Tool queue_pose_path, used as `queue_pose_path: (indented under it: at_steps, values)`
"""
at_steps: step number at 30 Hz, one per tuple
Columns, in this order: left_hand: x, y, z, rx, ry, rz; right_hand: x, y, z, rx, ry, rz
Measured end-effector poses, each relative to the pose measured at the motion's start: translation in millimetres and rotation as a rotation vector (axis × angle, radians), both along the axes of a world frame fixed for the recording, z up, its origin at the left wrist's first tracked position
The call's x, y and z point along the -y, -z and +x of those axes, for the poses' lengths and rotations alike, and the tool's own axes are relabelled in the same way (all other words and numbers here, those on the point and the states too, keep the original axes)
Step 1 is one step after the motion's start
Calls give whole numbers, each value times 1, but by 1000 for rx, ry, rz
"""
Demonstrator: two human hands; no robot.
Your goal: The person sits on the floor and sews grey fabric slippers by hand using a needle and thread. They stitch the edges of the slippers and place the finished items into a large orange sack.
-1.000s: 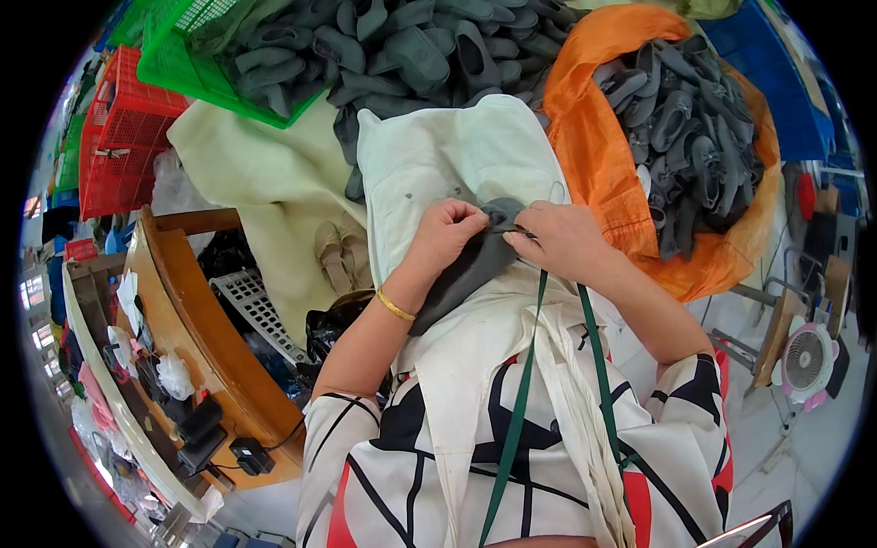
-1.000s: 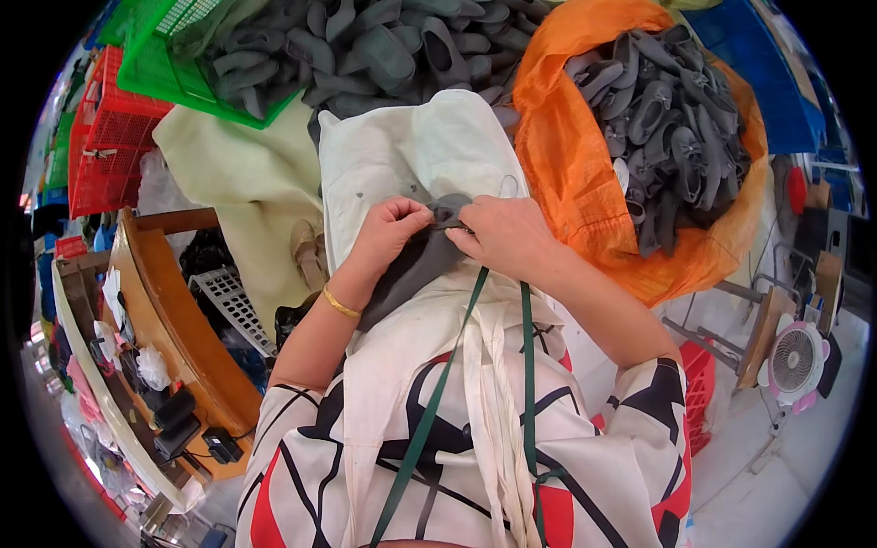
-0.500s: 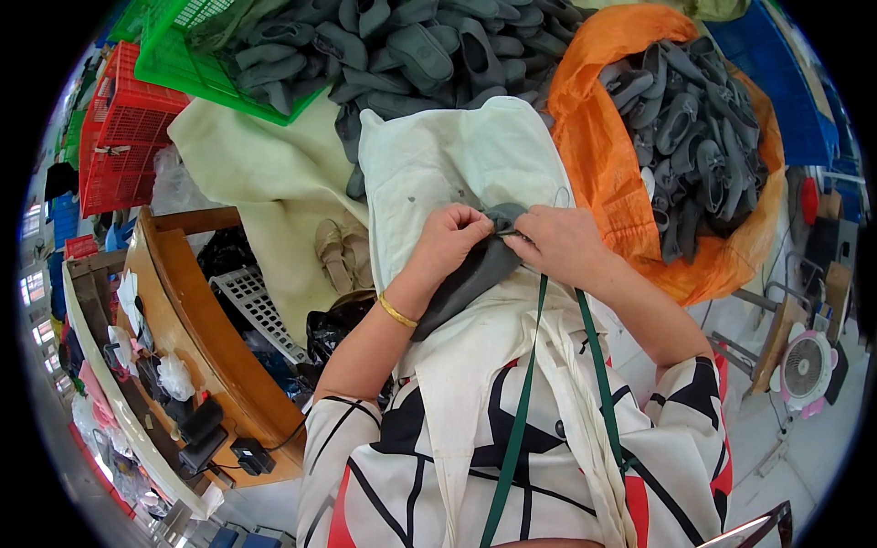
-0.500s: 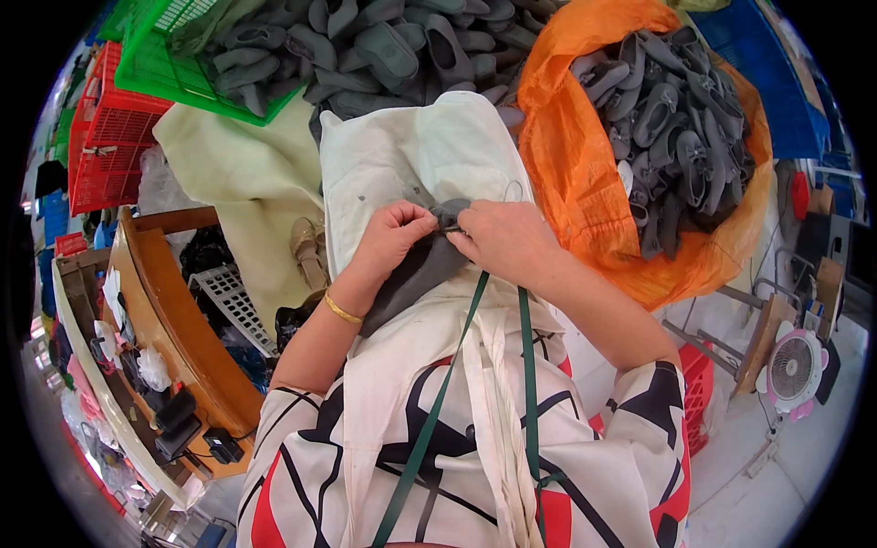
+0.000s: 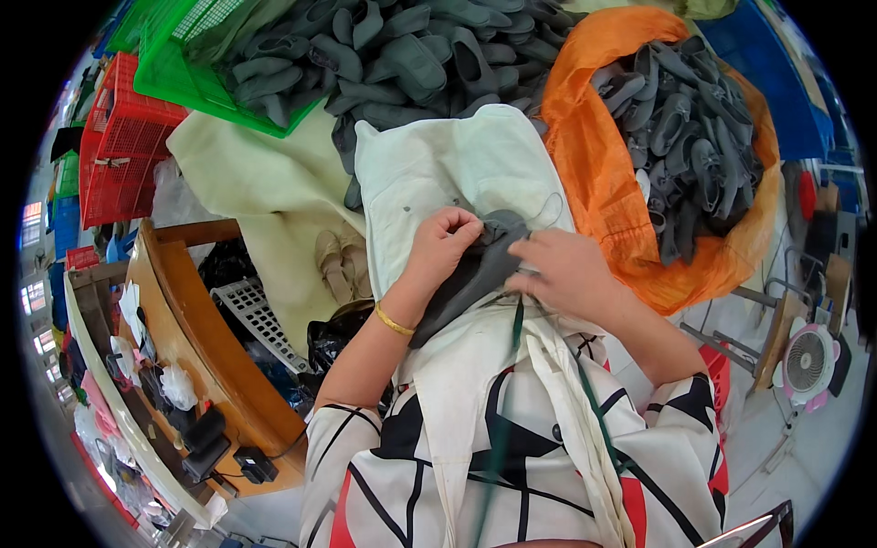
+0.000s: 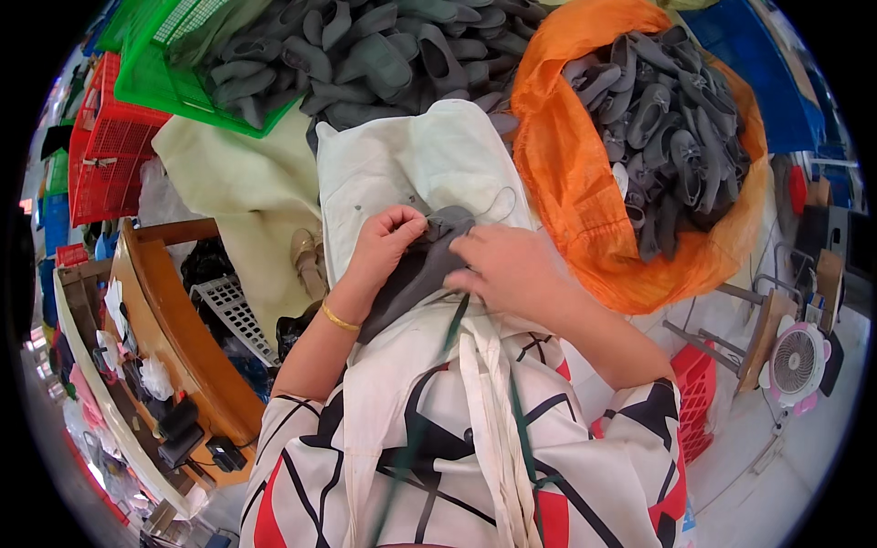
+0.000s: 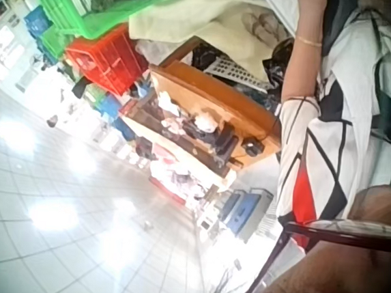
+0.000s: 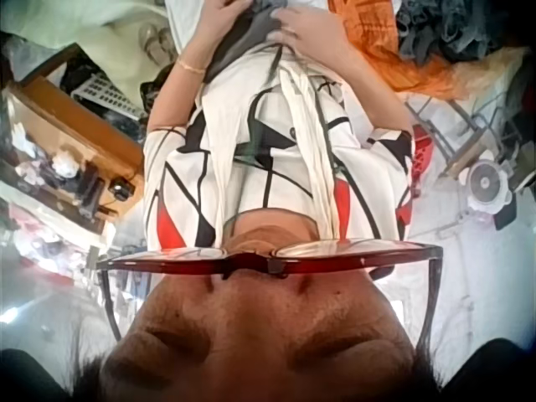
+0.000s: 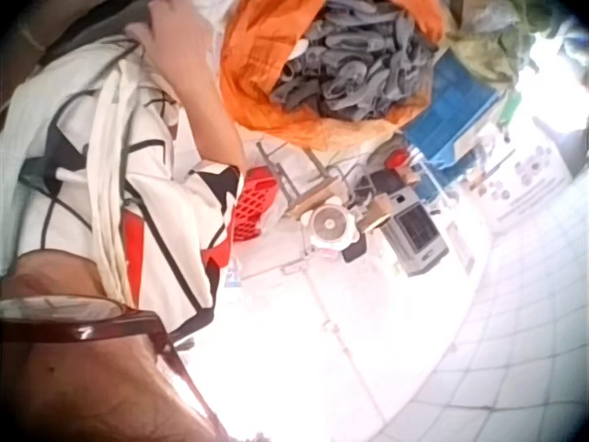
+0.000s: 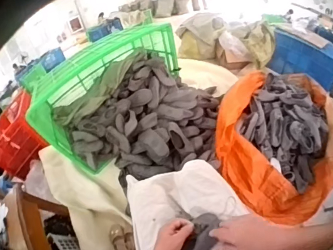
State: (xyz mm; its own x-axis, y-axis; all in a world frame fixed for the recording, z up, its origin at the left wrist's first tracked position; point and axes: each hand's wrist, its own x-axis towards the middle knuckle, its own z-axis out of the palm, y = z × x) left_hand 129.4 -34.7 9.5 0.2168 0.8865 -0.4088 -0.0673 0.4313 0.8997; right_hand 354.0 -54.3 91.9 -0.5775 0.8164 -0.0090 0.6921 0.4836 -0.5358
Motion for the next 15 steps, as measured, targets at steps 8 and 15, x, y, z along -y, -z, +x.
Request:
queue_pose_path:
  at_steps: [8,15]
  values:
    - [18,-19,12,-309,103,367,-3,37,12,119,46,13]
    - [30,-39,2,-426,341,507,-2,34,44,-333,388,-585]
